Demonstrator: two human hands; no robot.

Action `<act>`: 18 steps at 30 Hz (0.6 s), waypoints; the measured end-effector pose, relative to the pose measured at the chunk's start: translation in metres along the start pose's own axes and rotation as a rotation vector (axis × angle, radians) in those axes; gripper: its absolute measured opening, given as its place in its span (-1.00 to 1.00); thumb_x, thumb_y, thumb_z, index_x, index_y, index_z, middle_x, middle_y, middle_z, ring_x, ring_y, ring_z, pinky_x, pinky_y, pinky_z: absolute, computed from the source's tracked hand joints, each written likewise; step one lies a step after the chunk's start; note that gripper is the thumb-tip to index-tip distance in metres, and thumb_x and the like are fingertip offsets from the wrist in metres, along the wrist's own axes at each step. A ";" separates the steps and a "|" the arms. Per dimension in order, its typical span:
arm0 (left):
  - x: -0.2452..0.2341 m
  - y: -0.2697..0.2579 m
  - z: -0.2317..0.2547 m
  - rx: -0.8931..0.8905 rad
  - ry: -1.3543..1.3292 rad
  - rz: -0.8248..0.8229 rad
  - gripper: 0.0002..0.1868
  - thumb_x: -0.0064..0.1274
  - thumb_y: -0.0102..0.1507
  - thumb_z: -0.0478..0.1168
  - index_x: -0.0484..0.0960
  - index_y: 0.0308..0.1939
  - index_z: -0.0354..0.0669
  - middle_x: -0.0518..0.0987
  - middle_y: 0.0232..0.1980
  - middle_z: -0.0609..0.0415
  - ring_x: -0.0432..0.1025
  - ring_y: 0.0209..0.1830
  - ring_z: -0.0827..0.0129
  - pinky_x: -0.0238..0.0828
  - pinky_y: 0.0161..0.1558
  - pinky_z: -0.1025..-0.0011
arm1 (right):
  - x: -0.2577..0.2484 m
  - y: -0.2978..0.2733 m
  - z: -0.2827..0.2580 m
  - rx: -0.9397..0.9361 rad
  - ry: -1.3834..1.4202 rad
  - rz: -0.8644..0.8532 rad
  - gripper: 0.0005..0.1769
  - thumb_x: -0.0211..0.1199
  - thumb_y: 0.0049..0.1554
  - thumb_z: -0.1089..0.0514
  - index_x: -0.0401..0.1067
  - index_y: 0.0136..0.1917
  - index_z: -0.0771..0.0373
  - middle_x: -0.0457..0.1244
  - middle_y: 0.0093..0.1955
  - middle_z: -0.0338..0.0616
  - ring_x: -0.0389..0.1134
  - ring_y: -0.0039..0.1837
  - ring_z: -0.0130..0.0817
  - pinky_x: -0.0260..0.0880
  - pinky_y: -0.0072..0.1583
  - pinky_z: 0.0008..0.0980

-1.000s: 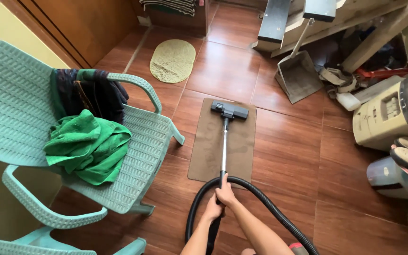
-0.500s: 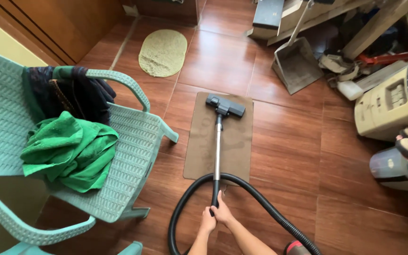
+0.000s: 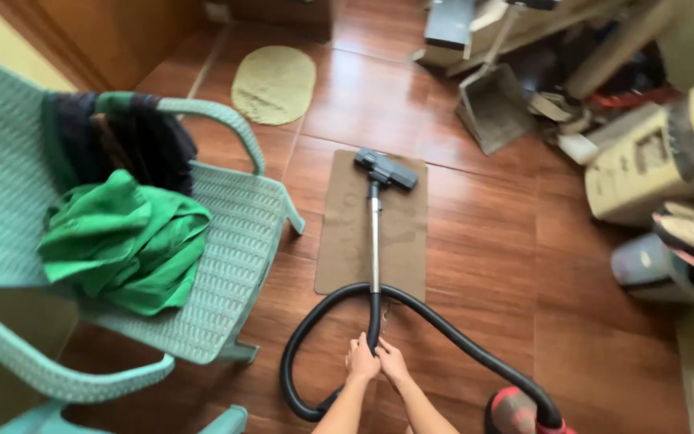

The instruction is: The recorder vacuums a rug and then a mat on the floor.

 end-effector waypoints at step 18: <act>0.273 -0.223 0.110 1.123 0.979 -0.818 -0.31 -0.09 0.03 -0.17 0.05 0.24 0.09 0.28 0.08 0.01 0.18 0.06 0.11 0.13 -0.01 0.16 | -0.261 -0.219 0.205 -0.016 -0.111 1.374 -0.79 -0.01 -0.13 0.36 0.33 -0.17 0.33 0.19 -0.18 0.08 0.18 -0.13 -0.12 0.19 -0.07 -0.32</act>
Point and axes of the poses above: each hand's wrist, its own y-axis towards the middle knuckle, its own x-axis out of the palm, z = x × y, the point moved 1 cm from there along y, towards the middle knuckle
